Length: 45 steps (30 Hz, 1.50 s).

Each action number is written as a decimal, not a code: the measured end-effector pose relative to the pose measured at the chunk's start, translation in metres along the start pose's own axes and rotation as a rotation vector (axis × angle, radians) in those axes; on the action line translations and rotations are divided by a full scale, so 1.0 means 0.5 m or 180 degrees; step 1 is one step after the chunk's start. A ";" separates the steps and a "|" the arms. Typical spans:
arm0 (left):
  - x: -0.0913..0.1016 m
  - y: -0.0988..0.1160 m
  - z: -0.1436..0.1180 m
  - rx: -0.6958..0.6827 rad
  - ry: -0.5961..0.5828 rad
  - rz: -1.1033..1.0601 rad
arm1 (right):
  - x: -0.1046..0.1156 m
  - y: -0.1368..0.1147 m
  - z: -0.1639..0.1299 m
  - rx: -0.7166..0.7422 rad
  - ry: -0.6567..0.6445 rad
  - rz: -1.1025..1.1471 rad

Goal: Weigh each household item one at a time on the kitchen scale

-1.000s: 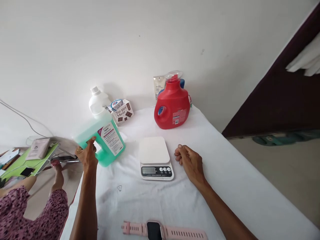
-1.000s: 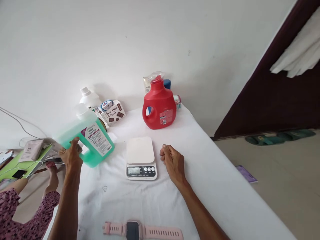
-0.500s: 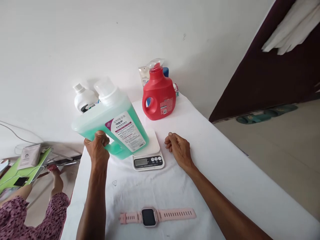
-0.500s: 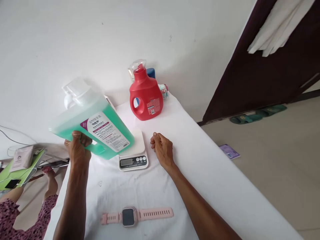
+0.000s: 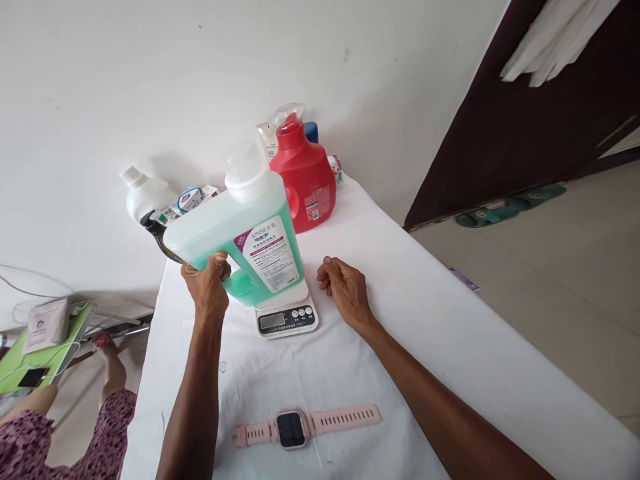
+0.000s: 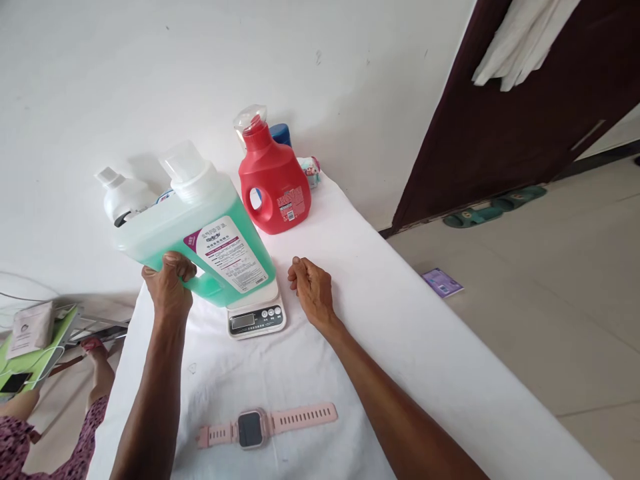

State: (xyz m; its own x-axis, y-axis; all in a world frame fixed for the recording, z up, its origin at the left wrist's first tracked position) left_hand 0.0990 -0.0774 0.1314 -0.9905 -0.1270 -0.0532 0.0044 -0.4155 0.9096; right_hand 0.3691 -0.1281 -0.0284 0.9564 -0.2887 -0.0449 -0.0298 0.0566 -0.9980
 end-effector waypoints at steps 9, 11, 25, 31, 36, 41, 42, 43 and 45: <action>0.094 0.002 0.007 -0.0217 -0.0285 0.0359 | 0.002 0.001 0.000 0.0010 0.0020 -0.0042; 0.150 -0.043 -0.005 -0.0003 -0.0040 0.0445 | 0.001 0.001 0.000 0.0030 0.0012 -0.0070; 0.233 -0.236 -0.084 0.0818 -0.0140 0.1579 | -0.001 0.011 0.003 0.0019 0.0017 -0.0157; 0.240 -0.244 -0.087 0.0841 -0.0216 0.1850 | -0.001 0.007 0.000 0.0042 -0.0003 -0.0167; 0.239 -0.248 -0.087 0.0869 -0.0247 0.1944 | -0.002 0.005 -0.001 0.0027 -0.0011 -0.0190; 0.237 -0.244 -0.088 0.0859 -0.0259 0.2009 | -0.004 0.000 -0.002 0.0039 -0.0043 -0.0245; 0.237 -0.245 -0.088 0.0876 -0.0262 0.2016 | -0.004 0.000 -0.002 0.0042 -0.0044 -0.0252; 0.237 -0.245 -0.088 0.0893 -0.0265 0.2022 | -0.003 0.000 -0.002 0.0045 -0.0043 -0.0253; 0.237 -0.246 -0.089 0.0912 -0.0273 0.2024 | -0.003 0.001 -0.001 0.0051 -0.0043 -0.0246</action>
State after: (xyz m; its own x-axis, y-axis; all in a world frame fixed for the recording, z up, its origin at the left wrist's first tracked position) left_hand -0.0128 -0.0811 -0.0052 -0.8152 -0.1902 0.5471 0.5617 -0.0290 0.8268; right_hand 0.3674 -0.1282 -0.0287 0.9595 -0.2797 0.0330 0.0488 0.0499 -0.9976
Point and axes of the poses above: each hand's wrist, its own z-axis towards the middle knuckle, its own x-axis out of the back of the hand, y = z × x, the point moved 10 cm from there along z, towards the middle knuckle, and after that the axes turned 6 degrees about -y, right-handed, at the moved point
